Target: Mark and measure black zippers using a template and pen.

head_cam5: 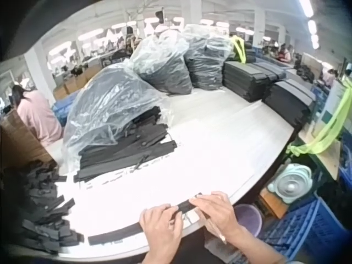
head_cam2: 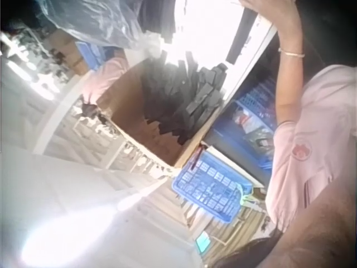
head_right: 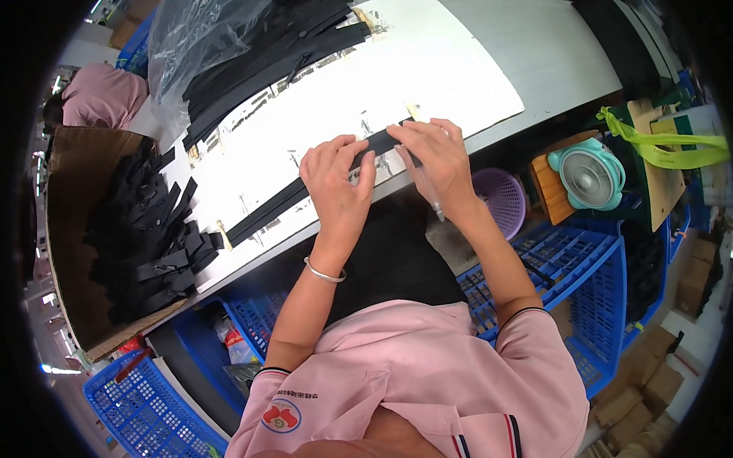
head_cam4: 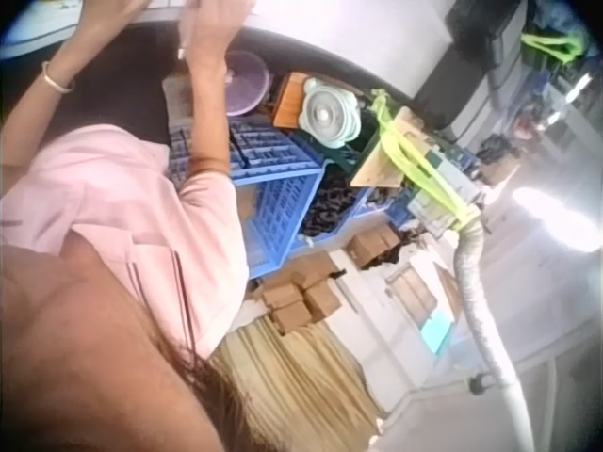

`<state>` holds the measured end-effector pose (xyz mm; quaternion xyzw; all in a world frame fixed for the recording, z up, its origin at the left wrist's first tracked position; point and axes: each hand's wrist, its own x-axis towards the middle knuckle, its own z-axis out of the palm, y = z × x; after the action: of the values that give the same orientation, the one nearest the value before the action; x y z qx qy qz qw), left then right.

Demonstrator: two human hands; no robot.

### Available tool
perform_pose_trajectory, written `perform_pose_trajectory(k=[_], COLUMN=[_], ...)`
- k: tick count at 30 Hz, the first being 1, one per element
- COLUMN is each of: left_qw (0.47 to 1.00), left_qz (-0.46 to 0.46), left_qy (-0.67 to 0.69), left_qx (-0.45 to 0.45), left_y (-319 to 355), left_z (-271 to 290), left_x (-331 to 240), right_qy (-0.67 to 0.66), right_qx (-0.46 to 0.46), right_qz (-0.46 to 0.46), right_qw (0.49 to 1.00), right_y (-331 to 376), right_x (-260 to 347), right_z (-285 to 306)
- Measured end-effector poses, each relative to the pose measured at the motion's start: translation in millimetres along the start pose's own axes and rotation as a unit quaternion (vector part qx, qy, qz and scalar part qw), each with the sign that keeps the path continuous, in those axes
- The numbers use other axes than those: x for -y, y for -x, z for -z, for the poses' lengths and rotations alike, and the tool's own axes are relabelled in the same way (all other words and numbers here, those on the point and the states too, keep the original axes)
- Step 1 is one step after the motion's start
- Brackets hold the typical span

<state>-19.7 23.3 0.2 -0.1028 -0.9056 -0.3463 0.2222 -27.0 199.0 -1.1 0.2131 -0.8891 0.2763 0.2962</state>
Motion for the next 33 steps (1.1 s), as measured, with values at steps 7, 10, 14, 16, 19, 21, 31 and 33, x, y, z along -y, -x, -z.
perform_pose_trajectory(k=[7, 10, 14, 16, 19, 21, 31, 33], left_qw=[1.000, 1.000, 1.000, 1.000, 0.999, 0.999, 0.998, 0.999], left_qz=[0.004, 0.003, 0.002, -0.001, -0.006, -0.003, 0.002, 0.005], left_qy=[0.000, 0.009, 0.017, 0.022, 0.026, 0.030, 0.048, 0.018], left_qx=[-0.006, -0.010, -0.008, -0.012, -0.019, -0.019, -0.034, -0.048], left_y=[0, 1, 1, 2, 2, 2, 2, 4], left_z=[1, 1, 1, 1, 1, 0, -4, 1], left_x=[-1, -2, 0, 0, 0, 1, 3, 7], right_qy=[-0.337, -0.274, -0.281, -0.262, -0.224, -0.242, -0.294, -0.272], right_qx=[0.047, 0.100, 0.079, 0.091, 0.092, 0.078, 0.128, 0.148], right_qz=[-0.226, -0.235, -0.208, -0.205, -0.161, -0.175, -0.202, -0.206], right_qw=[0.913, 0.927, 0.933, 0.939, 0.957, 0.951, 0.925, 0.928], right_y=[-35, -32, -31, -31, -30, -28, -24, -25], right_x=[7, 0, 0, 1, -1, -2, -12, -8], right_z=[-12, -20, -25, -24, -26, -29, -21, -25])
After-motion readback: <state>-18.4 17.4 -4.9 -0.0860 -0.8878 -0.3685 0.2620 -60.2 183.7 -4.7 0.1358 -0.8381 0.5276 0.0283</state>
